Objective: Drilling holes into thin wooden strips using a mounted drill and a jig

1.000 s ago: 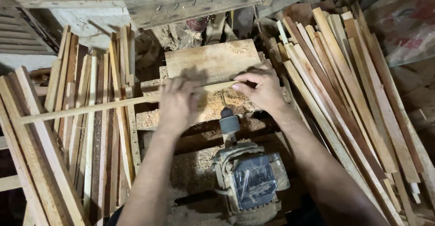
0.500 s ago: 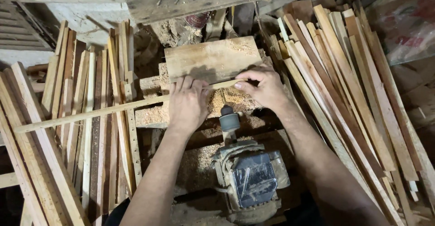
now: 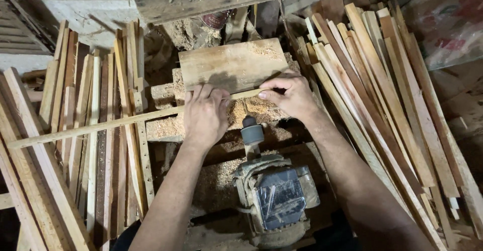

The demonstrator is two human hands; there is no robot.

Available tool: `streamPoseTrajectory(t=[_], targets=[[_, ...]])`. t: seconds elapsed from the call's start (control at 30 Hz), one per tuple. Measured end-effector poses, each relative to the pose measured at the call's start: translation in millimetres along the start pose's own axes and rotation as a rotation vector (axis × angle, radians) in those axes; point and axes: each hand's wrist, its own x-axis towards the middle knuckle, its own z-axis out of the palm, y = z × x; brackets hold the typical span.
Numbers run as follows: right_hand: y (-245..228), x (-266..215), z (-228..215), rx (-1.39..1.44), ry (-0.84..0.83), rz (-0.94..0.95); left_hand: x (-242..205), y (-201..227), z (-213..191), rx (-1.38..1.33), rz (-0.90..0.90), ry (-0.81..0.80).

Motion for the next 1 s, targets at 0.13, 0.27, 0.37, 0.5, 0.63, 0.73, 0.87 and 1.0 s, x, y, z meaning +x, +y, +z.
streamPoseTrajectory(t=[0.13,0.27,0.37,0.5,0.63,0.73,0.87,1.0], targets=[[1.0,-4.4,1.5,-0.02,0.021,-0.019,-4.7,-1.3,2.5,-0.034,0.001,-0.009],[-10.3,7.4,2.1,0.0,0.009,-0.053,3.8,1.1,-2.5,-0.015,0.015,0.015],[-10.7,7.1,11.6,-0.021,0.02,-0.105,1.3,2.3,-0.4,-0.026,0.014,0.023],[-13.3,12.5,16.1,0.005,0.008,-0.128,1.0,-10.3,15.9,-0.015,-0.011,0.071],[-13.2,12.1,16.7,-0.009,0.005,-0.12,-2.5,-11.1,17.4,-0.015,-0.02,0.067],[-15.8,14.2,13.3,0.026,-0.035,-0.104,-2.8,-15.1,22.8,0.0,-0.019,0.075],[-8.2,9.7,18.2,0.001,-0.022,-0.109,-5.9,-19.1,29.4,-0.034,0.005,0.107],[-1.6,9.6,19.7,0.006,-0.021,-0.118,-5.4,-15.6,22.9,-0.054,0.0,0.103]])
